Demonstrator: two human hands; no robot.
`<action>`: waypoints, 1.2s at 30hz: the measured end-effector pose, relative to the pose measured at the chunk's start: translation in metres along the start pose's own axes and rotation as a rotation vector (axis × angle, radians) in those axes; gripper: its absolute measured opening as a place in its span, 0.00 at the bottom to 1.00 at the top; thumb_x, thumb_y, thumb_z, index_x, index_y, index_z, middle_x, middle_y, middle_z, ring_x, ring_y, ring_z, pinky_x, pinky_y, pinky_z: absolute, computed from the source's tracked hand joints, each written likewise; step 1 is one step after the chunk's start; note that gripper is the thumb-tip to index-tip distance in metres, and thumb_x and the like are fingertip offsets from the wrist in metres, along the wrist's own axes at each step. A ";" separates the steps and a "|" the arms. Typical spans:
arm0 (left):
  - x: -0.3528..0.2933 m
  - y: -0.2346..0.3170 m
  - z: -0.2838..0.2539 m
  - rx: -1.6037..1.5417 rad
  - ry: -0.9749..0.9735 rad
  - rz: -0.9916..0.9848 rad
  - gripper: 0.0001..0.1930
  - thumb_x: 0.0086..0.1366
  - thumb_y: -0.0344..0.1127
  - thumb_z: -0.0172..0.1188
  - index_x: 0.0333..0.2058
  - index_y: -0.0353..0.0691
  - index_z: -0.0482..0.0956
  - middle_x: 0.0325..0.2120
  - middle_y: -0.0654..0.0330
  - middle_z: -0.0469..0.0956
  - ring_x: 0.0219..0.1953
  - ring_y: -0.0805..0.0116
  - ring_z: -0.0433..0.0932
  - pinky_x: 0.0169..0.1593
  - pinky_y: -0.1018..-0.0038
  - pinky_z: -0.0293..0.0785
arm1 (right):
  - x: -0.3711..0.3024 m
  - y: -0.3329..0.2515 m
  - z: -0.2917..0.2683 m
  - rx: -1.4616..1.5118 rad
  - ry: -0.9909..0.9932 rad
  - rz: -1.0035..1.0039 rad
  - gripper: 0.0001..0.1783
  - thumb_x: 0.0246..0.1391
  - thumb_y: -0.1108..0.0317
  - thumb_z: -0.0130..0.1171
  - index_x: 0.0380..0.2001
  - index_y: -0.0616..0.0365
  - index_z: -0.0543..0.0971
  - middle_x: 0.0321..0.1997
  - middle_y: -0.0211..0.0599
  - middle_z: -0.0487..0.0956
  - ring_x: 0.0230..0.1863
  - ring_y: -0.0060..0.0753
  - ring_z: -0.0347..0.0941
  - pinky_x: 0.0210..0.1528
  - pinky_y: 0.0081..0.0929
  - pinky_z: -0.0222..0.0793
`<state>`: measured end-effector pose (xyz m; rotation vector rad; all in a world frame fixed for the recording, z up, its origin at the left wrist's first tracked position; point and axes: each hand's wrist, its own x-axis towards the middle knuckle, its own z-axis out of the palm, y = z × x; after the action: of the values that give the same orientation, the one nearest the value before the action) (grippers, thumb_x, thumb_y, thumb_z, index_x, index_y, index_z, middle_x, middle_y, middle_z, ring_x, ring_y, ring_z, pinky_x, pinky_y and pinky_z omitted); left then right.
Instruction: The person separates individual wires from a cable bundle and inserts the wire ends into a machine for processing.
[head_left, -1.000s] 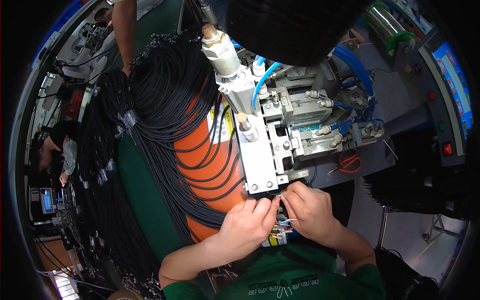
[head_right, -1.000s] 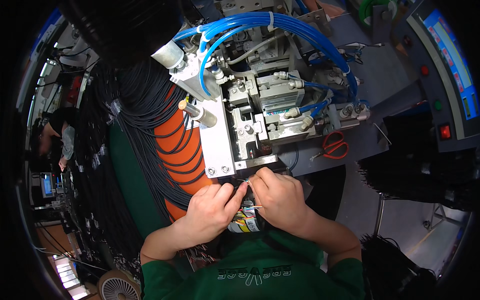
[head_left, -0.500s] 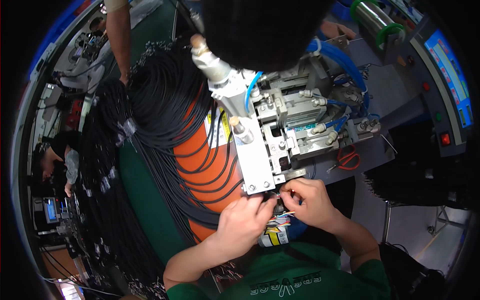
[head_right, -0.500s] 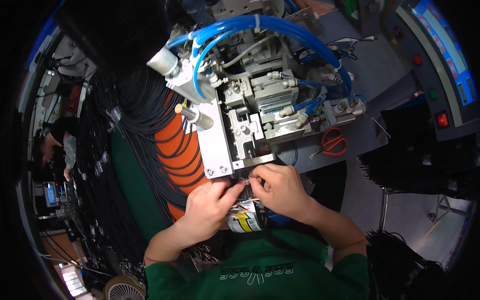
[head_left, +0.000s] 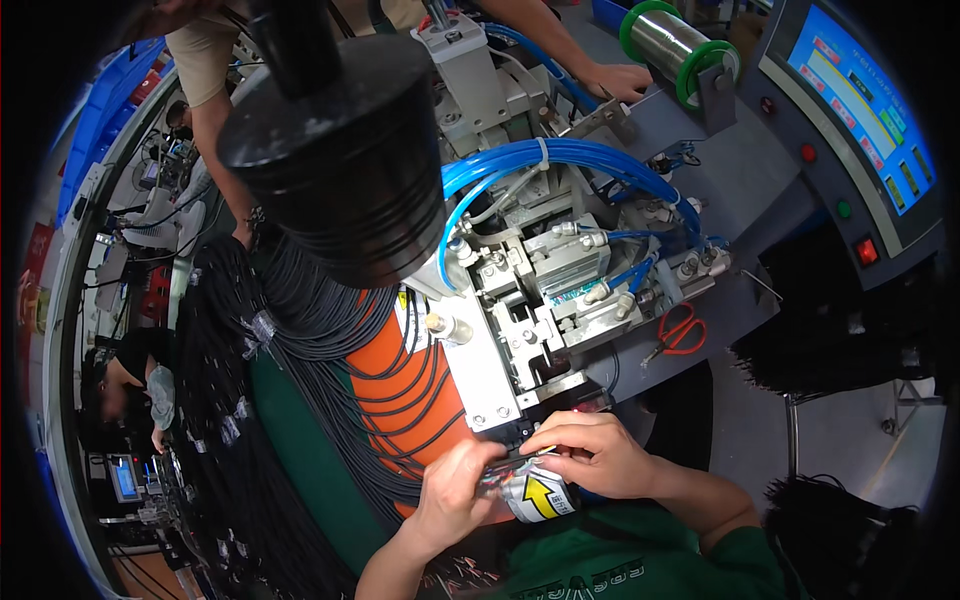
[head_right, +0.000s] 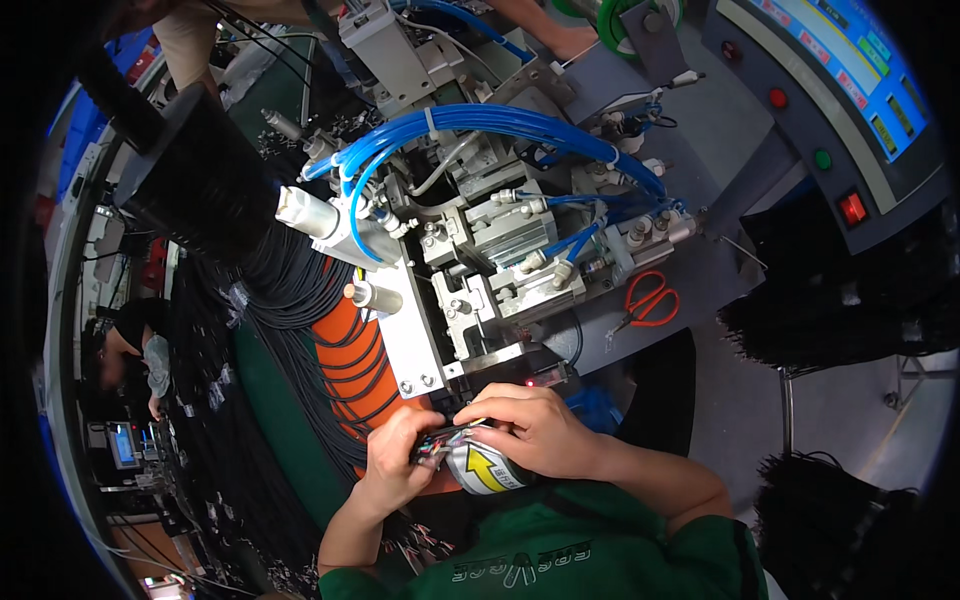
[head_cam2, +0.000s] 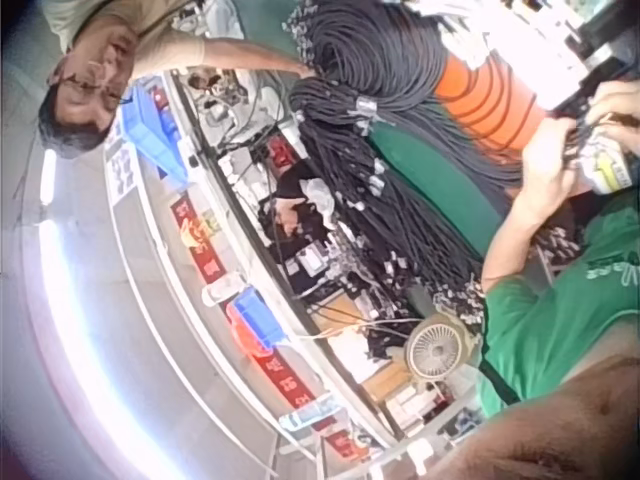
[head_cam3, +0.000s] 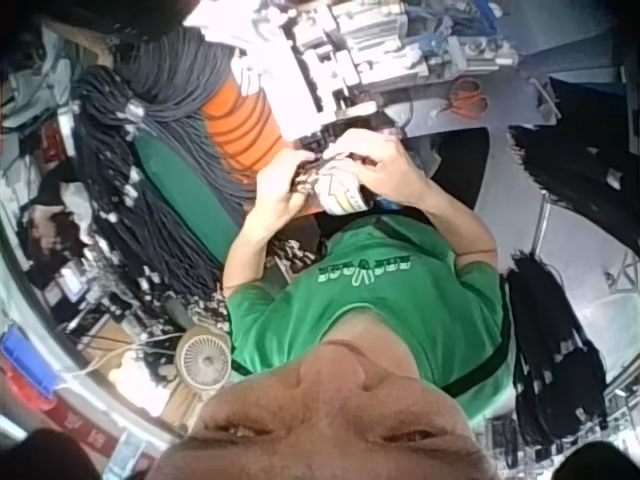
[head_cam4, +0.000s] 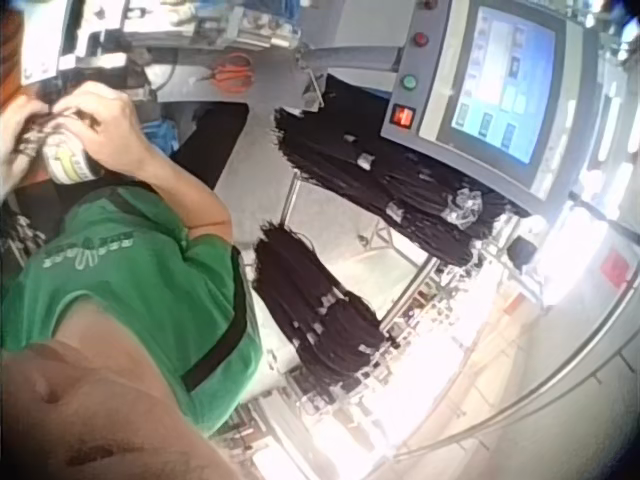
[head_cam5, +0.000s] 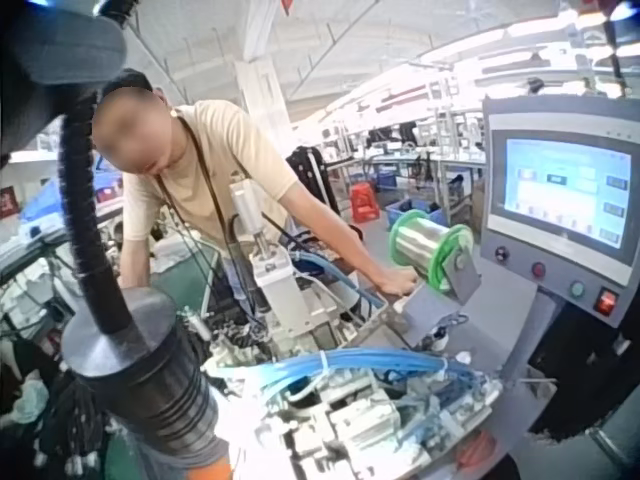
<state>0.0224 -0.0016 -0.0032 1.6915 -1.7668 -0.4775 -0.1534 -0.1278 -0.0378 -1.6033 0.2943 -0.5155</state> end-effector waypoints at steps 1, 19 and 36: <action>0.000 -0.001 -0.001 0.004 0.003 0.000 0.20 0.42 0.19 0.64 0.38 0.33 0.74 0.25 0.53 0.74 0.26 0.57 0.77 0.28 0.69 0.72 | 0.001 0.002 0.001 0.000 0.031 -0.047 0.15 0.51 0.76 0.60 0.44 0.60 0.77 0.33 0.33 0.76 0.24 0.17 0.67 0.27 0.18 0.64; 0.003 -0.004 0.016 -0.066 0.138 0.076 0.13 0.50 0.26 0.66 0.36 0.35 0.76 0.17 0.58 0.73 0.17 0.63 0.74 0.19 0.73 0.66 | 0.002 0.001 0.000 0.557 0.023 0.176 0.13 0.62 0.73 0.51 0.47 0.67 0.74 0.35 0.35 0.79 0.25 0.14 0.73 0.25 0.09 0.62; -0.022 -0.021 0.021 -0.146 0.098 0.296 0.14 0.51 0.28 0.60 0.39 0.40 0.74 0.24 0.58 0.76 0.23 0.56 0.78 0.25 0.65 0.74 | -0.010 0.007 0.021 0.383 0.012 0.134 0.06 0.54 0.82 0.56 0.37 0.67 0.77 0.38 0.35 0.75 0.30 0.20 0.73 0.29 0.15 0.66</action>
<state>0.0234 0.0145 -0.0371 1.3042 -1.8236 -0.3744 -0.1510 -0.1051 -0.0469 -1.2014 0.2901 -0.4476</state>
